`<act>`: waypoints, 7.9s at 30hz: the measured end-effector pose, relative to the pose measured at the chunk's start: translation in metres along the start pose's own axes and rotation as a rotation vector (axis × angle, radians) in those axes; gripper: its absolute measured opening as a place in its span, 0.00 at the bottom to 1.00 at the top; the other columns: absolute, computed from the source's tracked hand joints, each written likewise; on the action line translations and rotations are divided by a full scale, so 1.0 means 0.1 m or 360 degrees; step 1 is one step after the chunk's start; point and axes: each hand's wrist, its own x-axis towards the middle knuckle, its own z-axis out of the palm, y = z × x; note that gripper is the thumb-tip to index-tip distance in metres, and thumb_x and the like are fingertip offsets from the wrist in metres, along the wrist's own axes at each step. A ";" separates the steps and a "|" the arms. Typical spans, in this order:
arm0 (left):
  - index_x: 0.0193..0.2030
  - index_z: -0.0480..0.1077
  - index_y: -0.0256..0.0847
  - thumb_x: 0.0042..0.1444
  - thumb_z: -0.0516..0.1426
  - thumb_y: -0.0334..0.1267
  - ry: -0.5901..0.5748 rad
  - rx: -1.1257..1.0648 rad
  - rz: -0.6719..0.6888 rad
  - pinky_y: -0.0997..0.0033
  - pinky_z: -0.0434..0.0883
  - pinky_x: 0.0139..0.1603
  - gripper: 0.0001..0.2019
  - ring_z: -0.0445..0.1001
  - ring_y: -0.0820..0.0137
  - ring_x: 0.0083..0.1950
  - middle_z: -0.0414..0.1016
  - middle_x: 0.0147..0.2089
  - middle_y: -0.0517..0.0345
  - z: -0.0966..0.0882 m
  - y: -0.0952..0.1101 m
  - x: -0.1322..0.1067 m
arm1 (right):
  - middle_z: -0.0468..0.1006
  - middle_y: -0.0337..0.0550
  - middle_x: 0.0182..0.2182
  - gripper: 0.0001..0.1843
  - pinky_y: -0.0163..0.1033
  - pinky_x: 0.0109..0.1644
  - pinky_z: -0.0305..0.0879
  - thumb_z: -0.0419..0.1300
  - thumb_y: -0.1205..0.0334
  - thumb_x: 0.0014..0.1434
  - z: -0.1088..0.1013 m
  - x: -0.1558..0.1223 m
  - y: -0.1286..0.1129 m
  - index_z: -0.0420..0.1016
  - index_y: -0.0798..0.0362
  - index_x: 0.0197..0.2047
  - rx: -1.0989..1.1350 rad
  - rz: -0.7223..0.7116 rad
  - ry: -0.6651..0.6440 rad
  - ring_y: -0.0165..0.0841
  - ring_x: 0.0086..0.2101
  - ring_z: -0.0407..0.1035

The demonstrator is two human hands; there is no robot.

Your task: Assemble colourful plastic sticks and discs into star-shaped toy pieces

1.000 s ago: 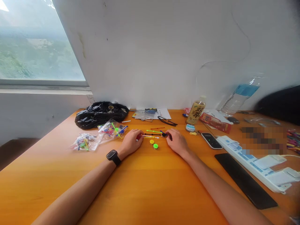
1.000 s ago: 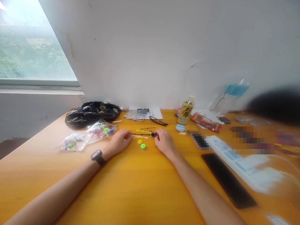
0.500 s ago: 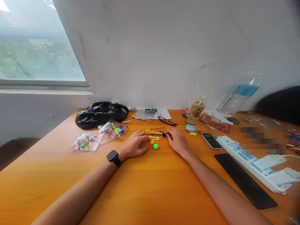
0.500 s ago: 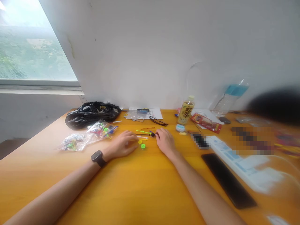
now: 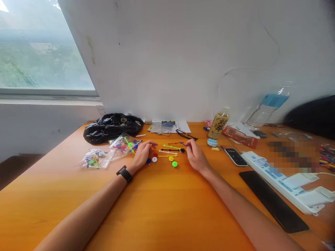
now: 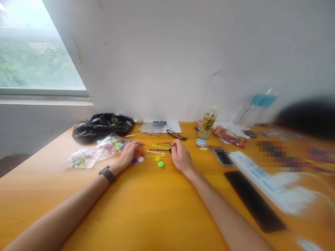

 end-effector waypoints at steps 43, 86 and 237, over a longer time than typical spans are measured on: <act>0.43 0.83 0.41 0.62 0.62 0.37 -0.0810 0.0176 0.0511 0.65 0.71 0.61 0.08 0.78 0.60 0.56 0.83 0.52 0.49 0.03 0.29 -0.12 | 0.80 0.47 0.42 0.10 0.43 0.50 0.64 0.59 0.66 0.66 0.02 -0.15 -0.25 0.79 0.51 0.49 -0.0378 -0.0662 -0.0394 0.40 0.44 0.72; 0.49 0.82 0.41 0.61 0.66 0.46 -0.0889 0.0188 0.0429 0.69 0.72 0.50 0.14 0.77 0.65 0.46 0.82 0.46 0.52 0.01 0.23 -0.14 | 0.84 0.43 0.43 0.09 0.39 0.41 0.62 0.63 0.54 0.68 -0.08 -0.01 -0.01 0.76 0.49 0.47 -0.0517 -0.0293 -0.0410 0.40 0.41 0.77; 0.46 0.78 0.40 0.65 0.56 0.48 0.0016 -0.0268 -0.0048 0.65 0.70 0.57 0.15 0.76 0.60 0.54 0.82 0.50 0.51 0.14 0.27 -0.15 | 0.73 0.40 0.20 0.27 0.37 0.25 0.58 0.60 0.35 0.64 0.13 -0.10 -0.32 0.81 0.51 0.34 0.0967 0.0332 -0.0201 0.34 0.23 0.67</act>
